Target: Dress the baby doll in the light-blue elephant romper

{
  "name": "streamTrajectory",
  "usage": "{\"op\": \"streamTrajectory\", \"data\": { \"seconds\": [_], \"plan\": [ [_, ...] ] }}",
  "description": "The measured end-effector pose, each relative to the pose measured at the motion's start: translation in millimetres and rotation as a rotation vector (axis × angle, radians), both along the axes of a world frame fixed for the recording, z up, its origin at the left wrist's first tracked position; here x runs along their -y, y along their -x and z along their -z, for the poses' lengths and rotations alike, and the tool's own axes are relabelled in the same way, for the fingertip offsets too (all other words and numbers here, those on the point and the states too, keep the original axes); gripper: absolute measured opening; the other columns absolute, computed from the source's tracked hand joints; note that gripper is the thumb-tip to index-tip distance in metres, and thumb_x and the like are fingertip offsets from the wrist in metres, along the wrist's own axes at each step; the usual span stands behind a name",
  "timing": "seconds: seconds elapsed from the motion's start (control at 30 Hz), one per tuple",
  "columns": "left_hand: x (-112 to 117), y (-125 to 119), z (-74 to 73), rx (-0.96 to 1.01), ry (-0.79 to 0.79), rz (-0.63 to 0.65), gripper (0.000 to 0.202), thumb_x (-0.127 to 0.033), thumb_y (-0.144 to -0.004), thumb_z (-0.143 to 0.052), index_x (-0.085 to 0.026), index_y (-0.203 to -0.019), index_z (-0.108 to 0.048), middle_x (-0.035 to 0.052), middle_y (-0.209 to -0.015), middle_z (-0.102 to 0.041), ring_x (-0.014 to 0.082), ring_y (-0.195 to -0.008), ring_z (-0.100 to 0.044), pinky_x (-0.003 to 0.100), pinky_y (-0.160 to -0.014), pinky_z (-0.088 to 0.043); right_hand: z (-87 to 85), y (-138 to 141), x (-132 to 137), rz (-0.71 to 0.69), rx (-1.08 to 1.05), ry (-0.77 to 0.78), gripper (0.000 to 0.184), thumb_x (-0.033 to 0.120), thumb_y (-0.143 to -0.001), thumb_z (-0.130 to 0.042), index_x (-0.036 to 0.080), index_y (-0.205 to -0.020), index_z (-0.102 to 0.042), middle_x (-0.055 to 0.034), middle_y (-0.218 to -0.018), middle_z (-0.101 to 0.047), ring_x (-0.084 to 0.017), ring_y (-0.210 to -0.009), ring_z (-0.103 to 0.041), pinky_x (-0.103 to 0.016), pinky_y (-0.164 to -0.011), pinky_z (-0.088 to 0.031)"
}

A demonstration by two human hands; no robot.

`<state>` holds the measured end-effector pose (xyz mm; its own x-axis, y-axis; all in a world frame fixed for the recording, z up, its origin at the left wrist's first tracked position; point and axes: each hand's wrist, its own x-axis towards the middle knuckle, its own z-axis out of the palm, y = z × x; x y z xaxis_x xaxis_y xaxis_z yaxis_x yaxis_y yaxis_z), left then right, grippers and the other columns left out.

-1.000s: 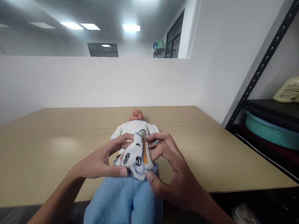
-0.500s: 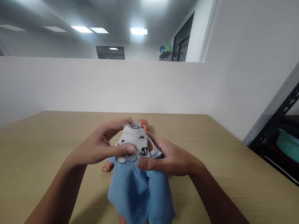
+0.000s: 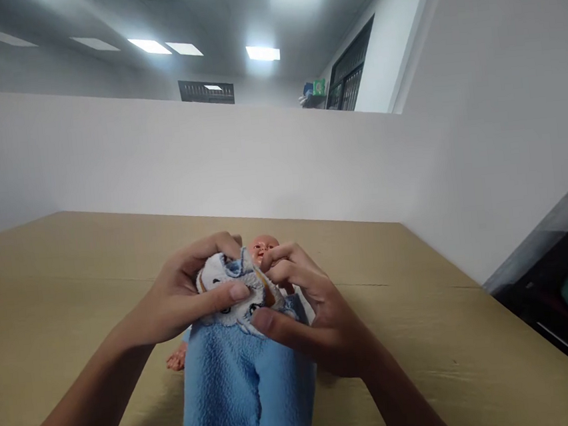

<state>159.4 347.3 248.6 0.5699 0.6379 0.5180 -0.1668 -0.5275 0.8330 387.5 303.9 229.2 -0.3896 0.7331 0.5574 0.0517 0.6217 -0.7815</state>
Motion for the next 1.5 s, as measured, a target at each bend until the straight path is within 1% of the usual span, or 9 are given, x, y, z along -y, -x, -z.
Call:
{"op": "streamTrajectory", "data": {
  "seconds": [0.23, 0.63, 0.77, 0.87, 1.07, 1.2, 1.27, 1.37, 1.5],
  "plan": [
    [-2, -5, 2.8, 0.033, -0.164, -0.093, 0.022, -0.036, -0.092, -0.083, -0.023, -0.100, -0.068, 0.0064, -0.113, -0.062, 0.0220, -0.106, -0.062, 0.033, -0.086, -0.054, -0.6, -2, 2, -0.055, -0.135, 0.020, 0.024, 0.038, -0.092, -0.081, 0.024, -0.085, -0.063, -0.0077, -0.151, -0.049, -0.037, -0.152, -0.042, -0.057, -0.125, -0.040],
    [-2, -2, 1.7, -0.116, -0.458, -0.418, 0.028, -0.035, -0.090, -0.087, -0.021, -0.097, -0.063, -0.0008, -0.091, -0.061, 0.0138, -0.079, -0.054, 0.027, -0.068, -0.043, 0.9, 0, 3, -0.103, -0.159, 0.136, 0.022, 0.034, -0.098, -0.075, 0.024, -0.089, -0.058, -0.0086, -0.142, -0.057, -0.032, -0.147, -0.047, -0.051, -0.119, -0.044],
    [-5, -1, 3.2, -0.004, -0.495, -0.360, 0.024, -0.029, -0.094, -0.083, -0.020, -0.091, -0.061, 0.0023, -0.097, -0.061, 0.0153, -0.088, -0.057, 0.027, -0.072, -0.046, 0.8, 0, 3, -0.175, -0.165, 0.192, 0.021, 0.032, -0.097, -0.075, 0.024, -0.092, -0.057, -0.0086, -0.139, -0.057, -0.032, -0.142, -0.049, -0.046, -0.108, -0.050],
    [-5, 1, 7.1, 0.062, -0.323, -0.293, 0.022, -0.029, -0.097, -0.079, -0.021, -0.095, -0.059, 0.0015, -0.095, -0.063, 0.0135, -0.079, -0.059, 0.024, -0.065, -0.048, 2.4, 1, 3, -0.215, -0.180, 0.220, 0.024, 0.035, -0.097, -0.075, 0.024, -0.093, -0.054, -0.0059, -0.113, -0.058, -0.024, -0.109, -0.058, -0.035, -0.086, -0.052],
    [-3, 7, 6.3, -0.013, -0.008, -0.147, 0.018, -0.034, -0.104, -0.070, -0.023, -0.104, -0.056, -0.0045, -0.085, -0.062, 0.0056, -0.055, -0.047, 0.017, -0.053, -0.043, 4.0, -4, 0, 0.008, -0.292, 0.190, 0.030, 0.031, -0.098, -0.076, 0.027, -0.094, -0.047, 0.0032, -0.090, -0.048, -0.014, -0.077, -0.047, -0.024, -0.069, -0.042],
    [-1, 4, 2.9, -0.020, 0.013, -0.090, 0.018, -0.029, -0.101, -0.074, -0.024, -0.103, -0.057, -0.0059, -0.086, -0.060, 0.0060, -0.064, -0.053, 0.018, -0.066, -0.048, -0.4, -17, -8, -0.152, 0.007, 0.435, 0.055, 0.038, -0.091, -0.084, 0.033, -0.131, -0.047, -0.0022, -0.118, -0.062, -0.015, -0.088, -0.059, -0.027, -0.078, -0.050],
    [-1, 4, 1.4, -0.064, 0.004, -0.069, 0.018, -0.029, -0.100, -0.075, -0.023, -0.101, -0.057, -0.0052, -0.089, -0.061, 0.0074, -0.072, -0.056, 0.018, -0.071, -0.049, -2.9, -22, -12, -0.219, 0.258, 0.474, 0.048, 0.041, -0.088, -0.086, 0.026, -0.124, -0.059, -0.0031, -0.111, -0.064, -0.018, -0.090, -0.060, -0.029, -0.081, -0.051],
    [-5, 10, -1.0, -0.233, 0.014, -0.027, 0.017, -0.035, -0.102, -0.071, -0.023, -0.105, -0.059, -0.0030, -0.095, -0.063, 0.0108, -0.083, -0.058, 0.020, -0.072, -0.047, -5.4, -24, -14, -0.134, 0.386, 0.303, 0.028, 0.038, -0.088, -0.086, 0.021, -0.101, -0.069, -0.0003, -0.093, -0.062, -0.018, -0.086, -0.057, -0.029, -0.079, -0.048],
    [-18, 25, -1.8, -0.491, 0.026, 0.121, 0.042, -0.047, -0.094, -0.079, -0.024, -0.126, -0.066, 0.0029, -0.110, -0.068, 0.0207, -0.100, -0.063, 0.028, -0.082, -0.051, -4.0, -25, -12, -0.047, 0.131, 0.107, 0.021, 0.035, -0.089, -0.085, 0.023, -0.099, -0.071, -0.0014, -0.102, -0.061, -0.018, -0.094, -0.058, -0.028, -0.083, -0.048]
  ]
}}
